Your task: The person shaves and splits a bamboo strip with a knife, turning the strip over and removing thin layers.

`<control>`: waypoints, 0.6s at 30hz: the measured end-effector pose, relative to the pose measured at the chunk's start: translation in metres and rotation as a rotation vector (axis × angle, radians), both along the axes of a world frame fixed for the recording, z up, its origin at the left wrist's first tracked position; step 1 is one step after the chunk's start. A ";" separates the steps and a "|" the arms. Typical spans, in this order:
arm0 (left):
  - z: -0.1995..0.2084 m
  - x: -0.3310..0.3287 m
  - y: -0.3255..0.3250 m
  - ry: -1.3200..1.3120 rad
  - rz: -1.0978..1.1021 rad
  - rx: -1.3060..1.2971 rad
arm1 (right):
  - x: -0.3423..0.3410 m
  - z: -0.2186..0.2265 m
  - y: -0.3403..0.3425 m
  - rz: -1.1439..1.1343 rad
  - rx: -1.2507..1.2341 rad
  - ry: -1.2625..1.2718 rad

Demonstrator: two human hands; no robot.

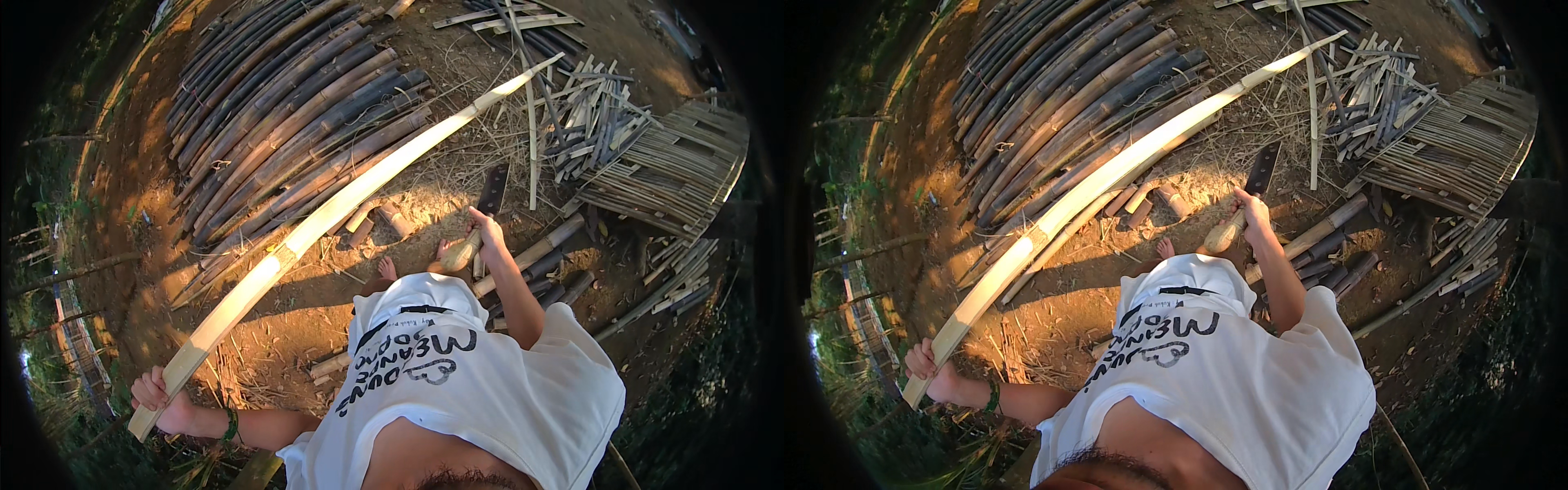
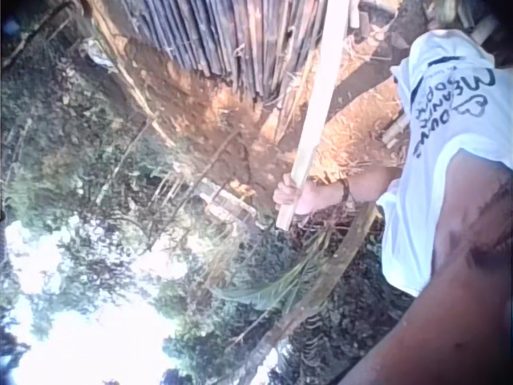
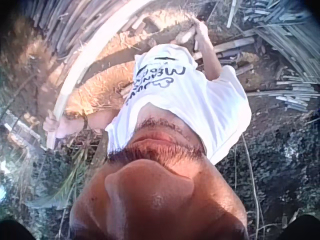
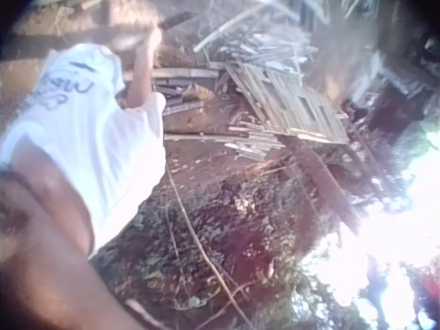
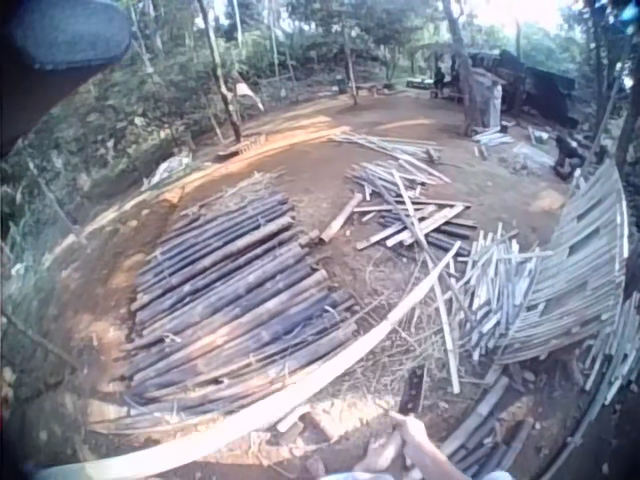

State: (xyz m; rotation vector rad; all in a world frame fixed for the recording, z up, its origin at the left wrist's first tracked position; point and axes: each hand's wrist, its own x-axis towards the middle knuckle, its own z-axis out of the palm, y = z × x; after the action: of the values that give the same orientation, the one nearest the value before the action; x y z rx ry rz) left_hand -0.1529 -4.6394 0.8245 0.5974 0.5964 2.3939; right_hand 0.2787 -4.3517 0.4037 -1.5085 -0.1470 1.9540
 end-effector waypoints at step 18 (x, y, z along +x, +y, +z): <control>-0.039 -0.050 -0.009 0.061 -0.140 0.104 | -0.191 0.111 0.062 -0.268 0.327 -0.121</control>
State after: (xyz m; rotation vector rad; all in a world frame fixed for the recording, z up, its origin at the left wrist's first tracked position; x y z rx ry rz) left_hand -0.2031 -4.6486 0.7859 0.7352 0.4423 2.2926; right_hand 0.0882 -4.2897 0.5149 -1.3524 -0.2863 1.5445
